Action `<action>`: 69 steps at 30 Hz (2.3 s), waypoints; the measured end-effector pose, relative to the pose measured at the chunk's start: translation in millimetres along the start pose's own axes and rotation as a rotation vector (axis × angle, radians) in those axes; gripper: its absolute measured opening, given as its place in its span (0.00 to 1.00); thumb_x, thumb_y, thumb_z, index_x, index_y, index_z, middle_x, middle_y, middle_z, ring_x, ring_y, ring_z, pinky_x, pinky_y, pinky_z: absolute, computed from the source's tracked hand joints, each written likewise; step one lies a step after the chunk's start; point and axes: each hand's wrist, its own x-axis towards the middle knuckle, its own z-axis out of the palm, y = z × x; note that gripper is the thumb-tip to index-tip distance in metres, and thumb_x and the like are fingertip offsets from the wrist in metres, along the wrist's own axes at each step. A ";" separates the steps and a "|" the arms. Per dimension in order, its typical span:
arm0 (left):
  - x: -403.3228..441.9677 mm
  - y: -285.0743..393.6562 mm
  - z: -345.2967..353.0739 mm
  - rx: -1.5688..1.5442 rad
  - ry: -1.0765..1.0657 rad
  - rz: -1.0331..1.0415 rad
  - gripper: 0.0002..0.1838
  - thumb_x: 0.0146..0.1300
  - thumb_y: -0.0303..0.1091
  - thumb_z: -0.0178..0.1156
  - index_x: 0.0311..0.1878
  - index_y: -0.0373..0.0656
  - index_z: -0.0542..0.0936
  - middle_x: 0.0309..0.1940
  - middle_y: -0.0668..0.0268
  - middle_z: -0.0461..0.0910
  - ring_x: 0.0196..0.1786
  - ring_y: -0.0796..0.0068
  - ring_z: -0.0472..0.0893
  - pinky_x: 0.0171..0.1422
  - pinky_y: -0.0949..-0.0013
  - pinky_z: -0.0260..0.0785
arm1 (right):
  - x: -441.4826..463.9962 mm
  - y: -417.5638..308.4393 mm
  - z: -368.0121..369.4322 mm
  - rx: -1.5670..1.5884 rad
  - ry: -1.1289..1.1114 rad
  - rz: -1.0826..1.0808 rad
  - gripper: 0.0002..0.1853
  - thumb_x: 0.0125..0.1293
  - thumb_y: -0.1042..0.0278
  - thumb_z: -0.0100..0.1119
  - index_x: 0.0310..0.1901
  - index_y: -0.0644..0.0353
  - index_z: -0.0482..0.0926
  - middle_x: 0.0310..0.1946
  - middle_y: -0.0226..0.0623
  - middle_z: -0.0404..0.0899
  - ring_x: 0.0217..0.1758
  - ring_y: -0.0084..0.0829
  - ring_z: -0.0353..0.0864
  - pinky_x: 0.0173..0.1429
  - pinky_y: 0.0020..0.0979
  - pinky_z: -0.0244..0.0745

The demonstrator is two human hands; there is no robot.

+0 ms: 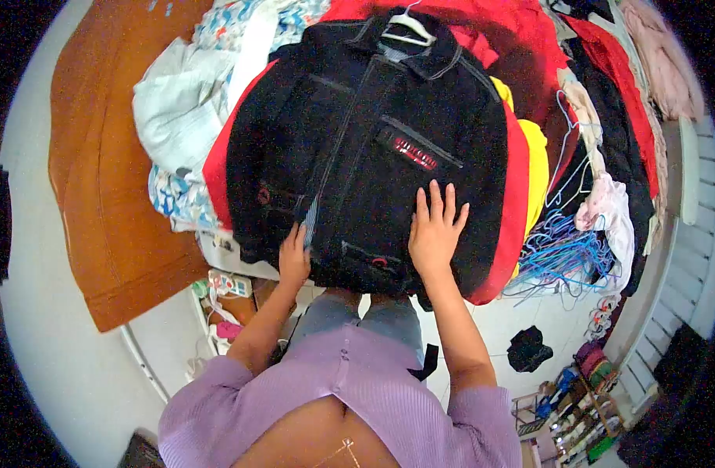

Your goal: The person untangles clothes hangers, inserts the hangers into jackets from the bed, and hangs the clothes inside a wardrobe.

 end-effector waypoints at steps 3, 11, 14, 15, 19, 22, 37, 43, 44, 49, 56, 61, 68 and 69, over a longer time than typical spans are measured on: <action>-94.7 -92.2 68.8 -0.074 -0.456 -0.562 0.29 0.53 0.37 0.61 0.59 0.41 0.67 0.55 0.47 0.69 0.56 0.46 0.70 0.57 0.52 0.65 | -15.0 -22.0 -1.0 0.057 0.088 -0.042 0.22 0.57 0.70 0.56 0.55 0.55 0.72 0.61 0.38 0.63 0.69 0.44 0.54 0.68 0.55 0.45; -90.5 -116.3 69.0 -1.151 0.022 -1.397 0.49 0.41 0.39 0.73 0.65 0.34 0.57 0.63 0.59 0.63 0.61 0.60 0.64 0.59 0.52 0.59 | -115.8 -88.6 55.2 0.679 0.123 -0.252 0.15 0.53 0.80 0.56 0.44 0.58 0.78 0.35 0.39 0.76 0.39 0.39 0.75 0.41 0.32 0.70; -101.0 -161.9 121.5 -1.400 -0.034 -1.383 0.42 0.40 0.39 0.72 0.60 0.36 0.64 0.59 0.63 0.68 0.61 0.58 0.65 0.65 0.53 0.53 | -195.8 -116.1 152.9 1.217 -0.546 0.452 0.11 0.59 0.75 0.56 0.44 0.58 0.78 0.31 0.35 0.79 0.35 0.29 0.78 0.43 0.30 0.72; -112.4 -184.3 134.8 -1.714 -0.208 -1.164 0.39 0.40 0.41 0.71 0.57 0.37 0.68 0.57 0.64 0.70 0.60 0.59 0.65 0.66 0.53 0.51 | -217.8 -124.1 181.8 1.376 -0.812 0.818 0.11 0.60 0.73 0.55 0.45 0.58 0.79 0.30 0.33 0.79 0.36 0.26 0.78 0.49 0.32 0.72; -133.2 -175.6 111.2 -1.455 -0.292 -1.300 0.40 0.45 0.52 0.69 0.58 0.41 0.68 0.60 0.64 0.67 0.64 0.63 0.61 0.68 0.44 0.40 | -268.2 -180.4 225.3 1.515 -0.922 1.359 0.18 0.56 0.63 0.64 0.48 0.54 0.73 0.45 0.38 0.71 0.52 0.35 0.70 0.54 0.38 0.71; -146.3 -189.0 118.9 -1.486 -0.457 -1.285 0.49 0.47 0.58 0.67 0.67 0.41 0.57 0.71 0.62 0.51 0.72 0.63 0.50 0.70 0.44 0.37 | -258.8 -224.2 245.1 1.788 -0.598 1.658 0.25 0.53 0.56 0.68 0.51 0.51 0.69 0.55 0.37 0.61 0.61 0.42 0.60 0.62 0.54 0.59; -196.0 -180.5 33.6 -2.335 -0.725 -0.997 0.26 0.67 0.49 0.47 0.58 0.37 0.71 0.53 0.56 0.75 0.54 0.58 0.76 0.60 0.53 0.68 | -369.7 -171.5 196.8 3.173 -0.650 1.460 0.10 0.67 0.61 0.49 0.38 0.58 0.75 0.18 0.24 0.59 0.15 0.15 0.57 0.16 0.19 0.54; -199.0 -183.3 15.0 -2.418 -0.904 -0.758 0.31 0.60 0.50 0.58 0.60 0.38 0.68 0.56 0.58 0.73 0.59 0.58 0.72 0.65 0.54 0.62 | -379.8 -170.1 176.6 3.074 -0.912 1.285 0.15 0.66 0.58 0.53 0.47 0.59 0.76 0.20 0.27 0.63 0.18 0.17 0.62 0.19 0.19 0.60; -202.1 -175.8 13.0 -2.221 -0.822 -0.838 0.28 0.59 0.44 0.60 0.59 0.39 0.69 0.55 0.59 0.74 0.58 0.59 0.72 0.64 0.53 0.63 | -365.6 -188.0 155.2 2.845 -0.738 1.396 0.16 0.63 0.57 0.57 0.46 0.58 0.76 0.23 0.28 0.67 0.21 0.19 0.66 0.23 0.20 0.64; -209.0 -153.0 20.5 -1.981 -0.764 -0.749 0.23 0.57 0.27 0.62 0.57 0.42 0.71 0.51 0.63 0.76 0.54 0.64 0.75 0.57 0.54 0.67 | -338.2 -234.8 150.7 2.557 -0.623 1.297 0.16 0.59 0.63 0.64 0.47 0.57 0.74 0.44 0.34 0.78 0.50 0.31 0.77 0.55 0.35 0.75; -223.0 -138.3 -1.5 -1.841 -0.596 -0.643 0.19 0.58 0.24 0.60 0.53 0.43 0.72 0.47 0.64 0.77 0.47 0.66 0.78 0.49 0.59 0.75 | -340.5 -235.6 160.3 2.574 -0.759 1.350 0.13 0.62 0.65 0.60 0.43 0.64 0.74 0.35 0.36 0.79 0.33 0.27 0.80 0.38 0.23 0.81; -230.1 -132.9 -16.1 -1.713 -0.526 -0.593 0.17 0.56 0.25 0.62 0.50 0.41 0.73 0.43 0.65 0.78 0.40 0.70 0.79 0.43 0.67 0.76 | -342.2 -221.6 161.9 2.955 -0.959 1.170 0.12 0.65 0.63 0.56 0.40 0.65 0.73 0.29 0.33 0.77 0.26 0.20 0.76 0.31 0.19 0.78; -234.4 -123.0 13.5 -1.159 -0.300 -0.404 0.08 0.57 0.33 0.63 0.34 0.37 0.80 0.25 0.68 0.80 0.24 0.77 0.77 0.29 0.74 0.70 | -314.3 -259.9 133.6 2.201 -0.735 1.342 0.08 0.60 0.68 0.62 0.35 0.63 0.75 0.26 0.32 0.76 0.24 0.21 0.75 0.27 0.17 0.76; -234.7 -120.1 10.3 -1.157 -0.299 -0.403 0.08 0.57 0.33 0.63 0.34 0.37 0.80 0.25 0.68 0.80 0.24 0.77 0.77 0.29 0.74 0.70 | -311.9 -265.9 129.1 2.101 -0.706 1.264 0.07 0.59 0.70 0.63 0.34 0.62 0.75 0.25 0.32 0.76 0.24 0.21 0.75 0.27 0.17 0.76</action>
